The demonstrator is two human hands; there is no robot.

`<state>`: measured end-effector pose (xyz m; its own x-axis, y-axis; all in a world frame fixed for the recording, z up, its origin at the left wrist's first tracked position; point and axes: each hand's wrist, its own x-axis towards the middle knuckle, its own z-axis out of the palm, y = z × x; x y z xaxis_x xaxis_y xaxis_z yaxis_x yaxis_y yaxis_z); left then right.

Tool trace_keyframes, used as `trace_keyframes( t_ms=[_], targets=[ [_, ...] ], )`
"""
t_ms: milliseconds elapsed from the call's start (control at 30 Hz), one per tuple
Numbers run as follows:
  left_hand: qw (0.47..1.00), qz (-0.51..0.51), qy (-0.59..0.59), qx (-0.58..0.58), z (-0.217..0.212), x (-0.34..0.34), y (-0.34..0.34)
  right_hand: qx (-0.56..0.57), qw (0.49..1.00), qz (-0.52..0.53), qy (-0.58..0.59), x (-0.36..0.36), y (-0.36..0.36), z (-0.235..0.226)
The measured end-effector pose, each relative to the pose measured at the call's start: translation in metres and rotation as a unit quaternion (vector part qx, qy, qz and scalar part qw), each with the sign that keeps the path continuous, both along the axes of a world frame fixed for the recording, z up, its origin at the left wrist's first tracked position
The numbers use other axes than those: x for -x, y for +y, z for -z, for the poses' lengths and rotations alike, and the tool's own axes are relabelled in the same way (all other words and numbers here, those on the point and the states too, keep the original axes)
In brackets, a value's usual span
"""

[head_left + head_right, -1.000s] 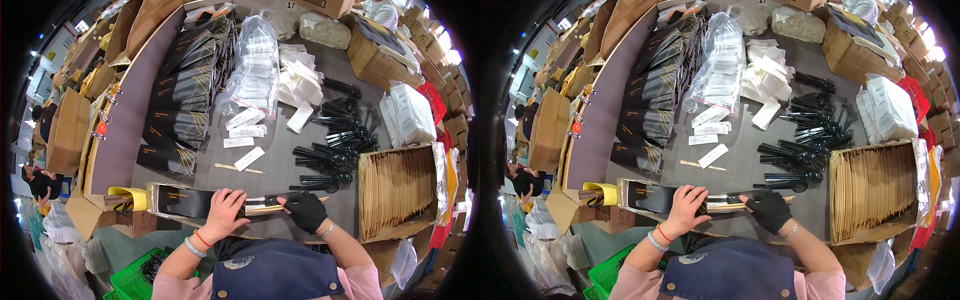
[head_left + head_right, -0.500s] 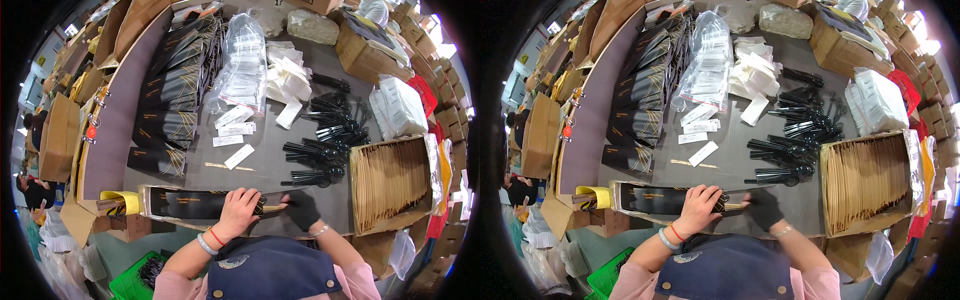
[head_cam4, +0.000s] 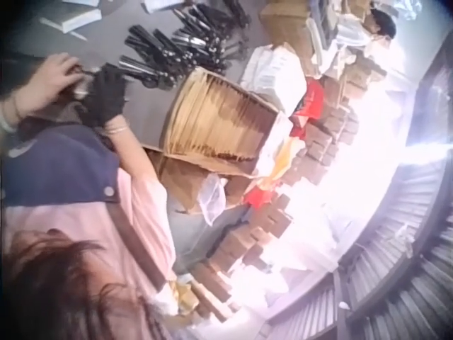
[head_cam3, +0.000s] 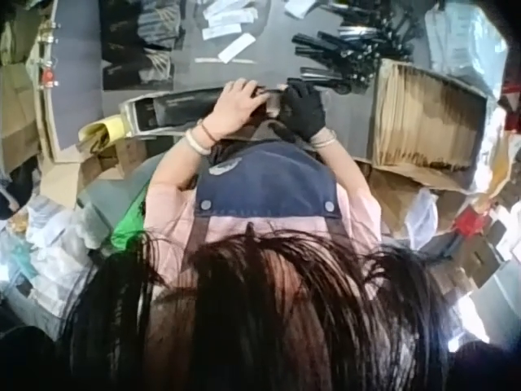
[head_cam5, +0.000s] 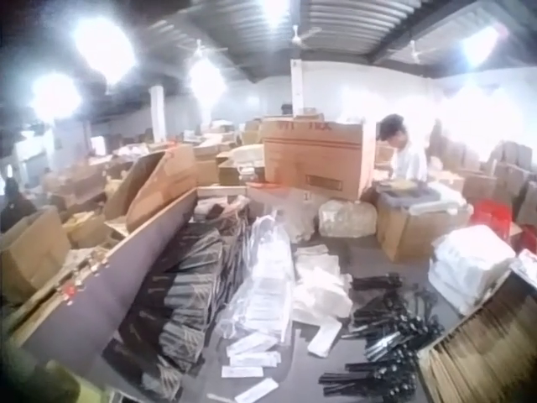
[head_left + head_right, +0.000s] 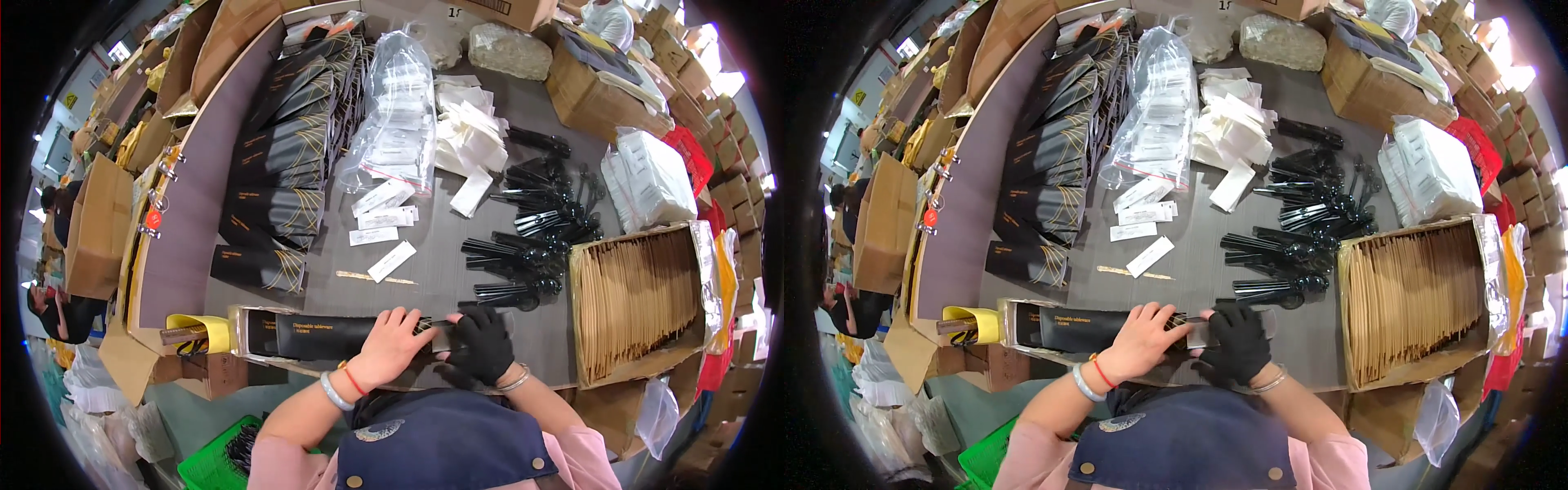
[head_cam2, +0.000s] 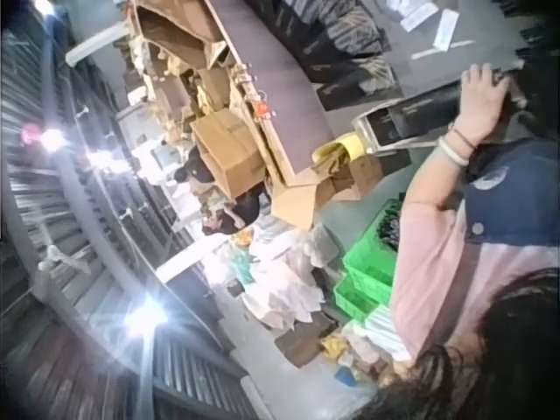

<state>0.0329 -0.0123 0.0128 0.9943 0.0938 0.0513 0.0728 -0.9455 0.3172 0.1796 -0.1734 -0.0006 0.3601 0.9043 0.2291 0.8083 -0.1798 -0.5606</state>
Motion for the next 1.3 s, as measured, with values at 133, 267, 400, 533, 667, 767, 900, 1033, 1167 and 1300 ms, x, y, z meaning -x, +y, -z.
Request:
trace_keyframes(
  t_ms=[133,267,400,533,667,767,900,1033,1167,1300],
  targets=[
    [0.987,0.104,0.121,-0.019,-0.027,-0.011,0.009,0.147,0.986,-0.037,-0.071,-0.009,-0.01,-0.004],
    [0.995,0.075,0.061,-0.012,-0.072,-0.002,0.076,0.07,0.993,0.086,-0.05,-0.041,-0.041,-0.041],
    [0.968,-0.086,-0.027,-0.234,-0.044,0.025,0.123,0.113,0.986,0.105,-0.057,-0.035,-0.036,-0.053],
    [0.961,-0.276,-0.002,0.019,0.0,0.042,0.032,0.15,0.984,0.059,-0.07,-0.018,-0.027,-0.052],
    [0.931,-0.352,-0.033,0.087,0.031,0.051,0.012,0.178,0.978,0.029,-0.104,-0.013,-0.019,-0.053],
    [0.926,-0.35,-0.039,0.132,0.033,0.054,0.015,0.195,0.976,0.004,-0.095,-0.011,-0.014,-0.049],
    [0.923,-0.345,-0.032,0.164,0.031,0.054,0.016,0.17,0.983,-0.05,-0.041,0.003,0.003,-0.03],
    [0.94,-0.305,0.012,0.154,0.022,0.037,0.026,0.114,0.989,-0.089,-0.004,0.025,0.035,-0.002],
    [0.955,-0.253,-0.093,0.127,0.038,-0.009,0.059,0.007,0.998,-0.057,-0.004,-0.001,0.022,-0.014],
    [0.977,-0.204,-0.055,-0.04,0.054,-0.035,0.082,-0.057,0.979,0.195,0.034,-0.066,-0.049,-0.011]
  ],
)
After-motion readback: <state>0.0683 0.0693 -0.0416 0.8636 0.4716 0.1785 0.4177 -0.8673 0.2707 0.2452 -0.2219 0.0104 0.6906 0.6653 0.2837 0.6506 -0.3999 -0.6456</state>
